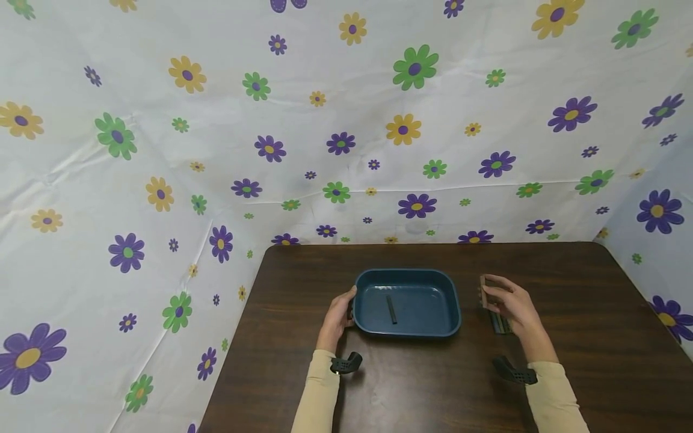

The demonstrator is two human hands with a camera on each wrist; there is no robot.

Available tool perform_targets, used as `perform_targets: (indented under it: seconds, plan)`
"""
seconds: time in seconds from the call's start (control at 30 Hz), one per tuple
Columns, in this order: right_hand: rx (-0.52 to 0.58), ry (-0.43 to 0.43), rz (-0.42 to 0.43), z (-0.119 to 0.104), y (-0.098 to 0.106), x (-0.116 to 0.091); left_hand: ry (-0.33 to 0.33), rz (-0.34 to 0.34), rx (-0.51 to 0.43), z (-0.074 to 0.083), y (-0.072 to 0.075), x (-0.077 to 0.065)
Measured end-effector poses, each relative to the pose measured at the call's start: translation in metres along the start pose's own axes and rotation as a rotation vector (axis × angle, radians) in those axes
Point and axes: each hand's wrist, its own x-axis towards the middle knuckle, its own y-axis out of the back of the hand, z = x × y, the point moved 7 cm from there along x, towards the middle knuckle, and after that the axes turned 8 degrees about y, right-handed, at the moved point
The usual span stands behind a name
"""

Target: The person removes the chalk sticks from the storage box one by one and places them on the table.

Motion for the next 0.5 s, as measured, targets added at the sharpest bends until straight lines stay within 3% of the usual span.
perform_targets:
  seconds: [0.1, 0.5]
  plan:
    - [-0.015, 0.01, 0.019, 0.001, 0.015, -0.006, 0.011, 0.008, -0.003, -0.008, 0.003, 0.009]
    - [-0.137, -0.032, 0.167, 0.016, 0.068, -0.02, 0.008, 0.007, -0.004, -0.008, 0.003, 0.007]
